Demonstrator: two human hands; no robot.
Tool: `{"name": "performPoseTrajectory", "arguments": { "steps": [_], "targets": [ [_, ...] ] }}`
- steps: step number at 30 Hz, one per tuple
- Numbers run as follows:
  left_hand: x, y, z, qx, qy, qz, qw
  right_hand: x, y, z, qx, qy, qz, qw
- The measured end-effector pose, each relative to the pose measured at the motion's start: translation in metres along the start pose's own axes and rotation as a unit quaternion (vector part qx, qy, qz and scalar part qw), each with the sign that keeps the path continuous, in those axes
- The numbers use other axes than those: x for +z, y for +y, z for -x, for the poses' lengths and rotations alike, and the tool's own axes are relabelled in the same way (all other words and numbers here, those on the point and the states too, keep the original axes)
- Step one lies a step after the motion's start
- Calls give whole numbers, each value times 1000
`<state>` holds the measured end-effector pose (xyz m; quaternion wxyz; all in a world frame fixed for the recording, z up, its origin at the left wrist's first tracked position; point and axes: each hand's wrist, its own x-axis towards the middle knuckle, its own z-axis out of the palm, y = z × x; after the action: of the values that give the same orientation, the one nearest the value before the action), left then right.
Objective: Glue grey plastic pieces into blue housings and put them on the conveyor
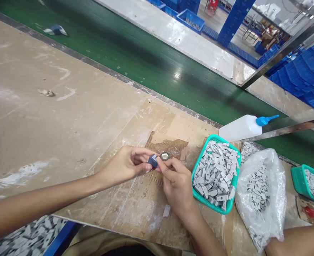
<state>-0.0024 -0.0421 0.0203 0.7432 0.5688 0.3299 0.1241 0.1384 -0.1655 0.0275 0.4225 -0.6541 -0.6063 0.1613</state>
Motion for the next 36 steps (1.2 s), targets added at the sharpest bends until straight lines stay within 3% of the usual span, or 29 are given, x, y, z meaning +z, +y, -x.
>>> {"name": "performPoseTrajectory", "arguments": {
  "steps": [4, 7, 10, 14, 16, 18, 21, 23, 26, 31, 36],
  "targets": [
    [-6, 7, 2, 11, -60, 94, 994, -19, -1, -5, 38, -49, -7, 998],
    [-14, 13, -1, -24, -89, 198, 976, -40, 0, -3, 61, 20, 19, 998],
    [-24, 16, -4, -73, -76, 250, 962, -56, 5, 0, 87, 115, 47, 988],
    [-29, 17, -7, -104, -51, 259, 959, -76, 18, 1, 119, 193, 120, 966],
    [-29, 18, -8, -99, -26, 233, 967, -90, 26, 2, 147, 204, 166, 953],
    [-29, 22, -13, -83, 4, 170, 982, -107, 32, 5, 193, 169, 189, 948],
    [-36, 39, -33, -44, 49, -12, 998, -126, 36, 12, 267, 42, 183, 945],
    [-44, 55, -56, 3, 106, -160, 981, -131, 34, 16, 295, -37, 175, 939],
    [-63, 80, -100, 39, 209, -304, 929, -129, 31, 18, 307, -126, 172, 928],
    [-99, 105, -171, 107, 319, -366, 868, -120, 33, 17, 282, -205, 139, 927],
    [-108, 118, -215, 95, 384, -368, 842, -115, 34, 14, 280, -216, 120, 928]
  ]
}}
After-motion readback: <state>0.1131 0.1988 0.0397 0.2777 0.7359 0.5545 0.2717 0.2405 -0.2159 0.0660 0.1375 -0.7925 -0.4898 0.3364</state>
